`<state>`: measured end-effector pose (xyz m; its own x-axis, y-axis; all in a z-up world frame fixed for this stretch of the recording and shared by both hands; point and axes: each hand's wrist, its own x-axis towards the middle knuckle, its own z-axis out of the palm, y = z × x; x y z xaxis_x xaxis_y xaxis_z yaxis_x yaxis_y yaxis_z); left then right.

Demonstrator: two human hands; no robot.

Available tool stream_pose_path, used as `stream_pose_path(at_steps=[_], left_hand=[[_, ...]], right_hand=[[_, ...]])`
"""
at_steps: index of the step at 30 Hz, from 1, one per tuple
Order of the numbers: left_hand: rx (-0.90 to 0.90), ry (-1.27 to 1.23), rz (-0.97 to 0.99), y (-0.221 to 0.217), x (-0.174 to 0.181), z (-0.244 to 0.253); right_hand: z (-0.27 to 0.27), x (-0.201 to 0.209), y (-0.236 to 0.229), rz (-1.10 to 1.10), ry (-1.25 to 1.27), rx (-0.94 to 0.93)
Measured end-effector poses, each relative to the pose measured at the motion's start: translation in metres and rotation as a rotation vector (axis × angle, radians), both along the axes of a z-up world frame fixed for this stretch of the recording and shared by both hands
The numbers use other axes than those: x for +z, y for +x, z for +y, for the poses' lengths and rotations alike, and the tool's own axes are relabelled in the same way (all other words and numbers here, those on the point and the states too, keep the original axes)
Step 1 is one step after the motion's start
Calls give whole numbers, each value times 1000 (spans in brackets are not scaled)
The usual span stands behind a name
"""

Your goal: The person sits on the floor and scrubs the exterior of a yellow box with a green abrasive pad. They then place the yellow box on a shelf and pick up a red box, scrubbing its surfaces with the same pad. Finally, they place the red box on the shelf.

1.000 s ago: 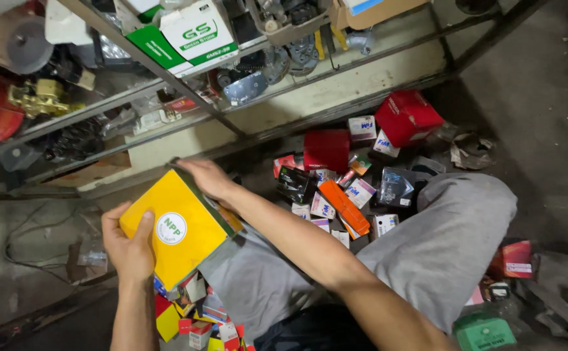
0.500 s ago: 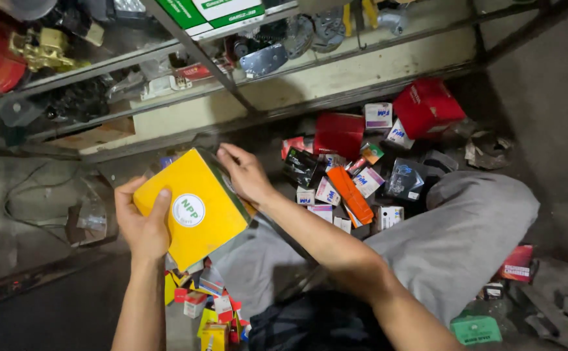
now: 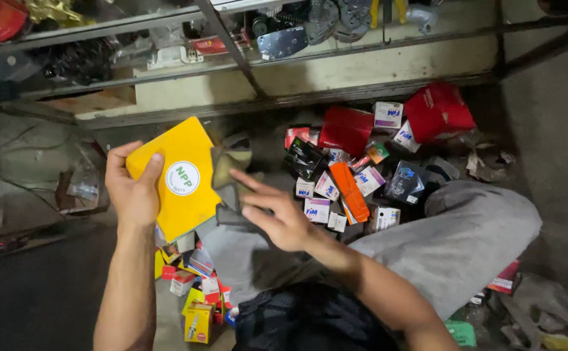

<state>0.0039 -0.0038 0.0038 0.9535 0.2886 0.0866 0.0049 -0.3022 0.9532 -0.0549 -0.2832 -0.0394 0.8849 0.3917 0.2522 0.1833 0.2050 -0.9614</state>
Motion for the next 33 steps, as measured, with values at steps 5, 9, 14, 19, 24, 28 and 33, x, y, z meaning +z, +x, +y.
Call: stream_pose_path(at_steps=[5, 9, 14, 19, 24, 28, 33], left_hand=[[-59, 8, -3, 0, -4, -6], [-100, 6, -60, 6, -10, -7], [-19, -40, -4, 4, 1, -6], [2, -27, 16, -4, 4, -7], [-12, -27, -30, -5, 2, -5], [-29, -31, -37, -3, -2, 3], [-18, 16, -70, -14, -15, 13]], right_hand=[[10, -4, 30, 27, -19, -4], [35, 1, 92, 37, 1, -1], [24, 11, 51, 69, 9, 29], [34, -22, -32, 192, 48, -49], [78, -141, -51, 336, 104, -255], [75, -110, 13, 239, 119, -185], [94, -150, 49, 488, 240, 6]])
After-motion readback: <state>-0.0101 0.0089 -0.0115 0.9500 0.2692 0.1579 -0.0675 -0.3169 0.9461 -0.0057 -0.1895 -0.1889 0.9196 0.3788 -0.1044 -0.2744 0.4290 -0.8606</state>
